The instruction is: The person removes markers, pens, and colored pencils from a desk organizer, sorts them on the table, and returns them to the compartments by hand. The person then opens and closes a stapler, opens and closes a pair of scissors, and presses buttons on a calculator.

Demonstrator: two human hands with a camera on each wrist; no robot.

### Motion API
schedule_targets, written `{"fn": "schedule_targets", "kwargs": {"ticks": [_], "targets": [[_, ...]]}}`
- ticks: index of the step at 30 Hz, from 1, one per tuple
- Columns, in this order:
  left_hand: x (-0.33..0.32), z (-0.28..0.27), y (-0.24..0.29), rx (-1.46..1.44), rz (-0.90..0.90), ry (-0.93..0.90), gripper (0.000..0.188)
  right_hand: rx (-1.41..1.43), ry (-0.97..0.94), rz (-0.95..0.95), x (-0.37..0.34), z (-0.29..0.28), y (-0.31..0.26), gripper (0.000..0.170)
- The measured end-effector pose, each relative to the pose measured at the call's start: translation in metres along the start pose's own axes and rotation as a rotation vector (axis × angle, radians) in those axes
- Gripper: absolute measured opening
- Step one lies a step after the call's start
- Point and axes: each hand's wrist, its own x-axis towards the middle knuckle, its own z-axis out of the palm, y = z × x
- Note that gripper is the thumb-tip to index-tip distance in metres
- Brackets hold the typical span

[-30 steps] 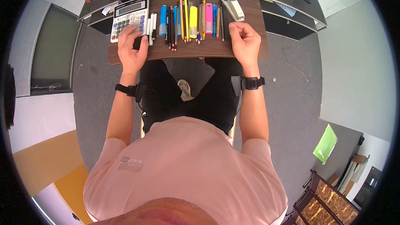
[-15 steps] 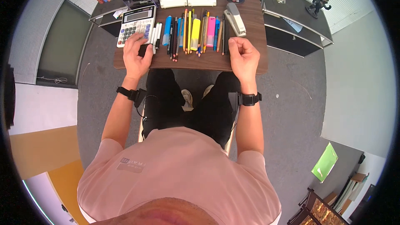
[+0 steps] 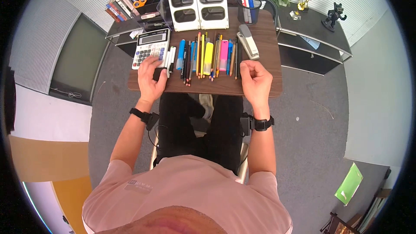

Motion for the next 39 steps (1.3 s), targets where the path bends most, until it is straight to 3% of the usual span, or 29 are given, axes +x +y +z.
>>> {"fn": "schedule_targets", "kwargs": {"ticks": [19,21,24,30,39], "targets": [[0.009,-0.013,0.003,-0.073,0.016,-0.080,0.048,-0.135,-0.028,-0.022,0.001,-0.002,-0.004,0.017],[0.014,-0.018,0.008,-0.094,-0.012,-0.078,0.040,-0.148,-0.032,-0.020,0.001,-0.003,-0.002,0.017],[0.029,-0.025,0.013,-0.113,0.093,-0.139,0.022,-0.146,-0.034,-0.041,0.000,-0.003,-0.003,0.018],[0.052,-0.011,0.026,-0.061,0.137,-0.198,0.020,-0.161,-0.022,-0.031,0.001,-0.003,-0.002,0.019],[0.054,0.014,0.024,0.065,0.058,-0.344,0.035,-0.160,-0.036,-0.030,0.001,-0.002,-0.004,0.017]]}}
